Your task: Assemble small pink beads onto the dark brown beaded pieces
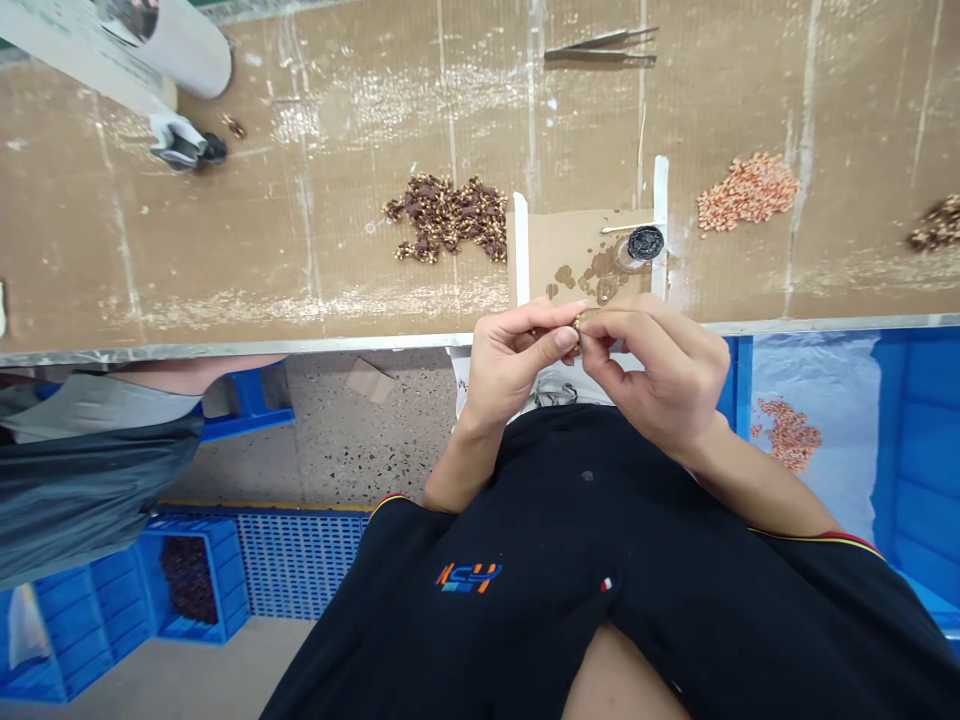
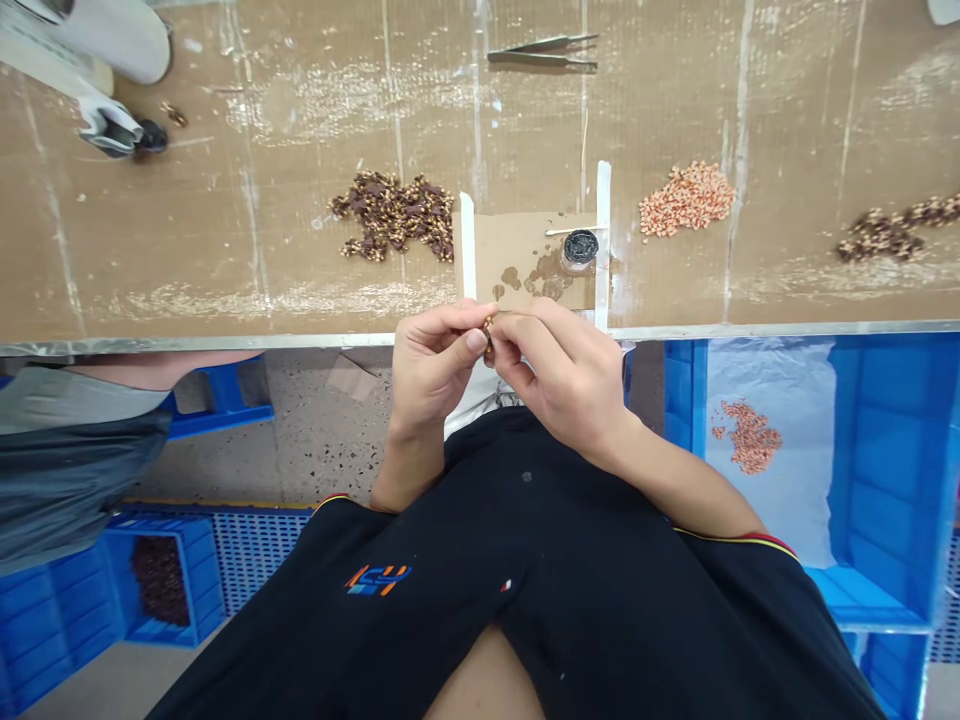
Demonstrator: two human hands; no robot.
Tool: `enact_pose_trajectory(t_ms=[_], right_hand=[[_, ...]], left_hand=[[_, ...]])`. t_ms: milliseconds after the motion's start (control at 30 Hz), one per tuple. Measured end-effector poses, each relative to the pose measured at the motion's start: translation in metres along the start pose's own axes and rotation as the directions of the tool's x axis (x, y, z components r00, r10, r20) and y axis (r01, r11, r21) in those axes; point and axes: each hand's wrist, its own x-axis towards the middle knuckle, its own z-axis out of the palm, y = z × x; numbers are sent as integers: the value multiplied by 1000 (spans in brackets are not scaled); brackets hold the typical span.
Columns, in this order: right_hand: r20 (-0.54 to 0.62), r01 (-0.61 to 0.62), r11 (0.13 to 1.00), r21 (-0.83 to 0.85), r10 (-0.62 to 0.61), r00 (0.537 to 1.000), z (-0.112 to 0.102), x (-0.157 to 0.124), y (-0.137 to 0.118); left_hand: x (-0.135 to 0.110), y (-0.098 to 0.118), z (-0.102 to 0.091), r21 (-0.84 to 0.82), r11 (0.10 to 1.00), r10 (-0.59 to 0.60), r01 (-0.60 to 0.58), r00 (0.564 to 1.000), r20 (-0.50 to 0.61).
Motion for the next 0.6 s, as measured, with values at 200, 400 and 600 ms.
enact_pose_trajectory(t_ms=[200,400,600], right_hand=[[55,24,1000,4,-24,998,-6,-2,-4],[84,-18,998,62,13,996,-6,-5,-2],[144,-386,842,377,358,923,0,-8,-5]], left_hand=[[-2,3,-1,11,1000,20,-20,1000,22],[-1,2,-2,11,999,54,-53,999,-9],[-1,-3,-1,44,997,69,-66,996,-55]])
